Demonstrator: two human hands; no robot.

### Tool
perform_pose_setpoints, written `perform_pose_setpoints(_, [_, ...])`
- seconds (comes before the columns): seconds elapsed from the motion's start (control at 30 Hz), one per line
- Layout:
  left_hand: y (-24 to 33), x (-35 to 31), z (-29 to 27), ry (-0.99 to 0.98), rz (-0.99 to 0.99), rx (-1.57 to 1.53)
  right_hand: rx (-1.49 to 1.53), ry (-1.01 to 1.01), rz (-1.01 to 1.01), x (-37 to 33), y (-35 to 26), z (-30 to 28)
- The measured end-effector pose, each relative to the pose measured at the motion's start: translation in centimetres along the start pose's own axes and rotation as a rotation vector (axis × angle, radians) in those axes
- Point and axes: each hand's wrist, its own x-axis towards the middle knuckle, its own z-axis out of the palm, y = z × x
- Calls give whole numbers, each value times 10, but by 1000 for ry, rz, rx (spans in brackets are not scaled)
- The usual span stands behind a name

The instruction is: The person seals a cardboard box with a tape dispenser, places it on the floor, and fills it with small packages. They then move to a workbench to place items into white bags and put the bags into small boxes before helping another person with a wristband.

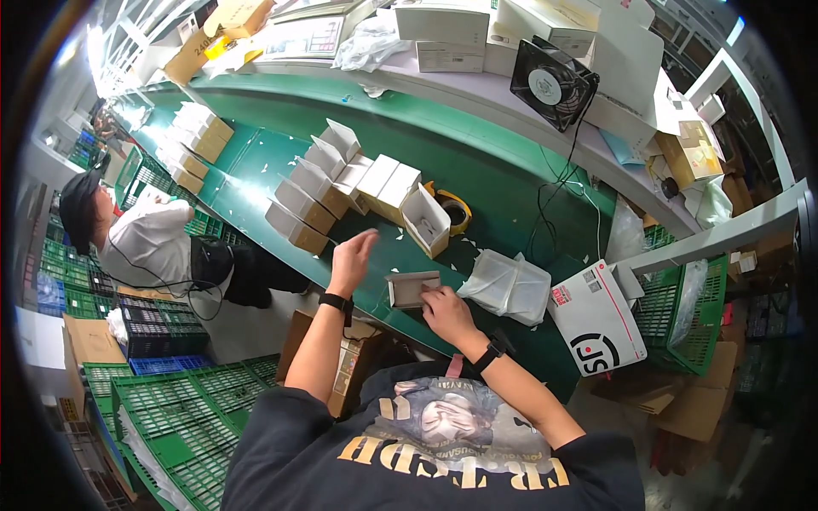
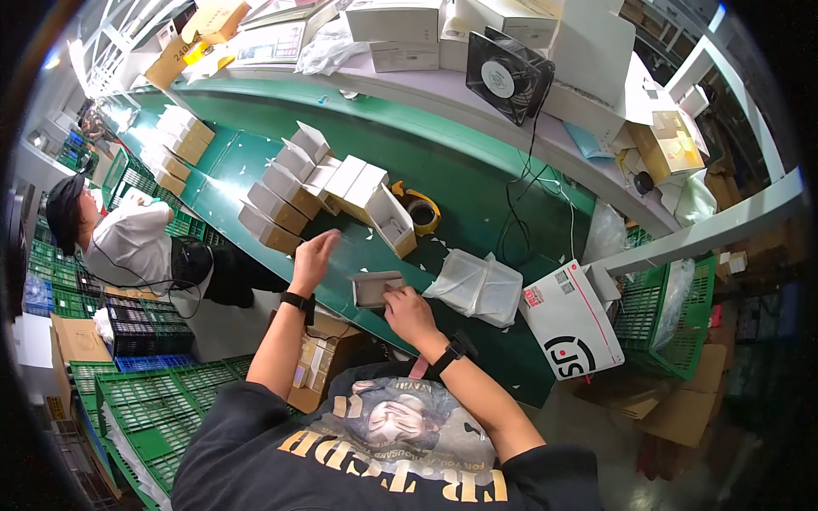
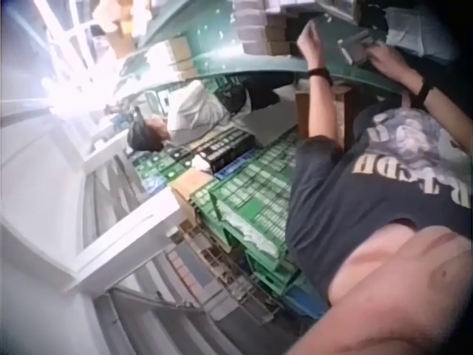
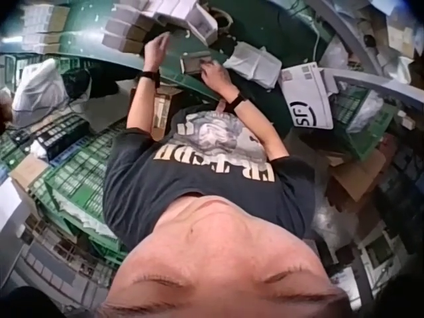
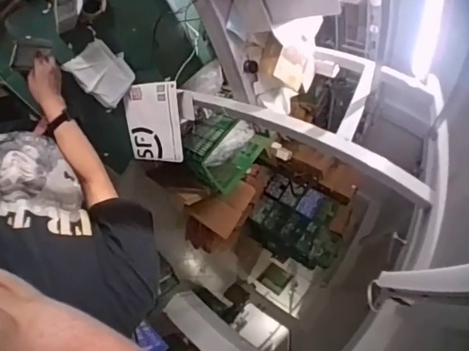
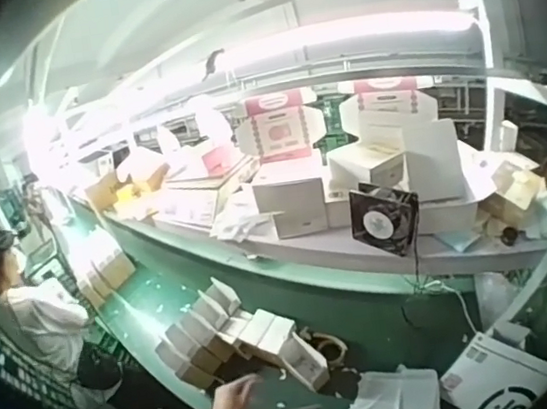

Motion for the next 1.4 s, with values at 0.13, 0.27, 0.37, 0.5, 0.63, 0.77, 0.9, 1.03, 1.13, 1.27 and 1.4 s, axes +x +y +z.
perform_pose_setpoints(0.13, [-16,-35,9,432,-157,322,68,-5,54,3,10,1])
perform_pose_setpoints(0.27, [14,-89,32,116,-754,-854,221,-135,355,14,17,-1])
perform_pose_setpoints(0.37, [35,-64,26,-62,-1031,-1183,464,-45,590,15,44,9])
perform_pose_setpoints(0.5, [15,-57,20,-271,-1123,-1212,1121,-167,1104,59,2,-44])
perform_pose_setpoints(0.63, [5,-70,34,-359,-741,-993,977,-396,706,39,51,-18])
perform_pose_setpoints(0.77, [4,-85,30,-370,-437,-682,1063,-392,396,21,55,-12])
perform_pose_setpoints(0.9, [21,-75,17,-465,-321,-255,760,-410,373,21,57,-15])
perform_pose_setpoints(1.03, [22,-85,21,-330,-120,138,150,-414,198,27,32,-32])
perform_pose_setpoints(1.13, [13,-90,37,-239,42,185,-76,-105,-73,15,25,-20])
perform_pose_setpoints(1.27, [14,-93,49,-231,182,140,-146,-26,-160,-1,26,-7])
perform_pose_setpoints(1.4, [18,-92,48,-283,261,353,-151,-64,-180,2,31,-3])
